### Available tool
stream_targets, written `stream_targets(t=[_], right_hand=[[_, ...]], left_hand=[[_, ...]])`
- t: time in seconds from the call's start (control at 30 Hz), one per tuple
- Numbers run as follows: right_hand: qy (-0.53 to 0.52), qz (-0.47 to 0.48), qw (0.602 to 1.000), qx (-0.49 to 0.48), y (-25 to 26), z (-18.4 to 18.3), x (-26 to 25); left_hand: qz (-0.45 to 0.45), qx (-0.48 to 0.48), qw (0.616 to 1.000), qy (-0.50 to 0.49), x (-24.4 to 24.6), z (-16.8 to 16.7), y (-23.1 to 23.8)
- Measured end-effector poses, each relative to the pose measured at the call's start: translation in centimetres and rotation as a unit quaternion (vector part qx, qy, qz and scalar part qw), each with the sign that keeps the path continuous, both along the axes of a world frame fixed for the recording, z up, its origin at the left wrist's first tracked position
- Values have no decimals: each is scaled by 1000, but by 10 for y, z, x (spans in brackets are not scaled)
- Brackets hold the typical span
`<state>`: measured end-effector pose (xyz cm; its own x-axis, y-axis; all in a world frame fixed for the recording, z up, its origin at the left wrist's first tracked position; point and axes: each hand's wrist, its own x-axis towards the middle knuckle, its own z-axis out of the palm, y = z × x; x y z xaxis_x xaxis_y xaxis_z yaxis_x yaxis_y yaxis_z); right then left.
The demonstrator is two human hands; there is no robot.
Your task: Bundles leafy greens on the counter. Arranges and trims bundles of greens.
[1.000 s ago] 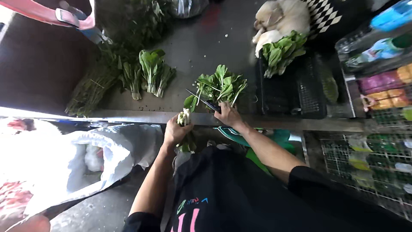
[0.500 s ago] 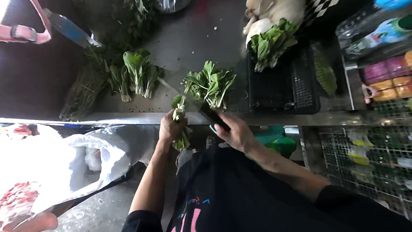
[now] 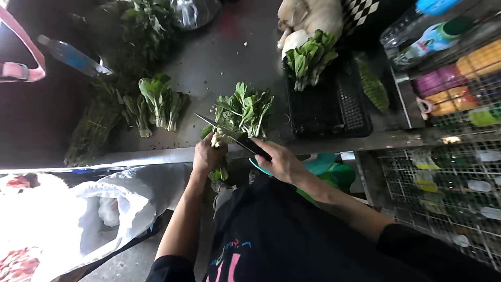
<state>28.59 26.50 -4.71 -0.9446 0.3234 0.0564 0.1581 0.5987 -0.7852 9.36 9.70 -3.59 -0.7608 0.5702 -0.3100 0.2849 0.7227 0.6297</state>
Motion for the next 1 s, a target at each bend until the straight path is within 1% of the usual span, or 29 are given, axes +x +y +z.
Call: stream_targets(t=[0.1,0.17,0.23,0.3,0.37,0.53,0.6,0.63,0.7,0.87,0.93,1.0], right_hand=[[15,48,998,-45,-2,1,2],[-3,74,995,-60,-5,7,3],[-21,86,996,-28,-8,8,-1],[7,76,997,32,-12,-2,-6],[35,56,995,70,-14,-11,-11],[-1,36,995,98,-10,-18,-16],[-3,22,995,101,-7,-22,-15],[-10,13,995,97,-5,-25,-13],[-58,5,996,69,-1,-32,-8],[-108,6,993,36,0,-45,10],[-178,8,984,-12,5,-53,15],[-259,-18,963,-74,20,-66,21]], left_hand=[[9,-22,1000,-10,-4,1,-2],[12,-37,999,-11,-3,0,-5],[-9,-41,999,-4,-1,1,-7],[-17,-6,1000,-10,1,-1,-9],[-23,10,1000,-10,2,-1,-9],[-46,-64,997,-6,9,10,-2],[-32,-99,994,-27,10,12,1],[-21,-117,992,-44,11,13,2],[-8,-137,988,-75,11,13,4],[-26,-169,981,-88,21,4,3],[-16,-159,982,-105,21,0,-1],[19,-133,982,-134,21,0,-10]])
